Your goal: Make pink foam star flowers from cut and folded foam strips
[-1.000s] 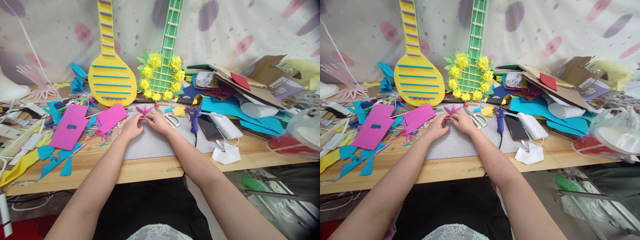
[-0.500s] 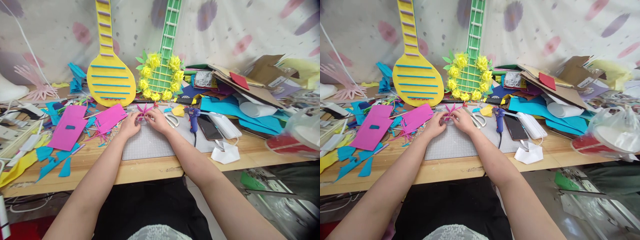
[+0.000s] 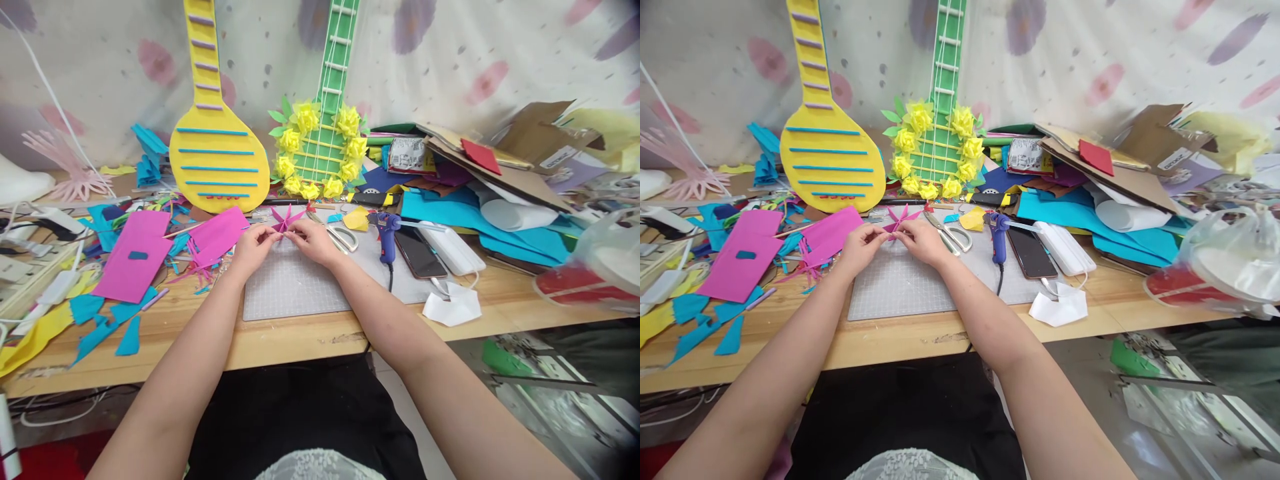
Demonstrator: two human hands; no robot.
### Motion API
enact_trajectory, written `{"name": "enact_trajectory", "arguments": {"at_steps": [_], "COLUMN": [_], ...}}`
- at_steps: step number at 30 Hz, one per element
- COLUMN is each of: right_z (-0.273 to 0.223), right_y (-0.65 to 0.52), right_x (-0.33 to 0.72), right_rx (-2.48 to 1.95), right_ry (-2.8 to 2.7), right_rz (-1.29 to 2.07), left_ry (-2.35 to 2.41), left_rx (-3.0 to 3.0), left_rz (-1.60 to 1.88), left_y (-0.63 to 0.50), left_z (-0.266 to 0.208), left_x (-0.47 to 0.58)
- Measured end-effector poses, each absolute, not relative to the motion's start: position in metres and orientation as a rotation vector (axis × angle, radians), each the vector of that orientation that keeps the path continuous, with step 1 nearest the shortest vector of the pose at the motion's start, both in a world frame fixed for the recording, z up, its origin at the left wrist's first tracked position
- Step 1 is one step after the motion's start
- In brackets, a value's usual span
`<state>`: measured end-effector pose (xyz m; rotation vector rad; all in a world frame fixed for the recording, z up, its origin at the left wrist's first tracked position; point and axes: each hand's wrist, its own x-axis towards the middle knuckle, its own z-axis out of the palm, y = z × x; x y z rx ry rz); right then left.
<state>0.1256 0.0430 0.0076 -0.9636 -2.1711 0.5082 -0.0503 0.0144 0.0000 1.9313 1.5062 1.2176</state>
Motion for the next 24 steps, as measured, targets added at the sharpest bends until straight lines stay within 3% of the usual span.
{"name": "enact_trajectory", "arguments": {"at_steps": [9,24], "right_z": [0.009,0.008], "right_y": [0.055,0.047], "right_x": [0.138,0.13], "right_rx": [-1.063,-1.076], "right_ry": [-1.942,-2.04], "right_rz": [0.753,0.705], "left_ry": [1.639,1.389], "left_rx": [1.339,1.352], "left_rz": [1.642,1.395], "left_y": [0.019,0.009], "left_z": [0.013,0.006], "left_x": [-0.078,-0.037]}}
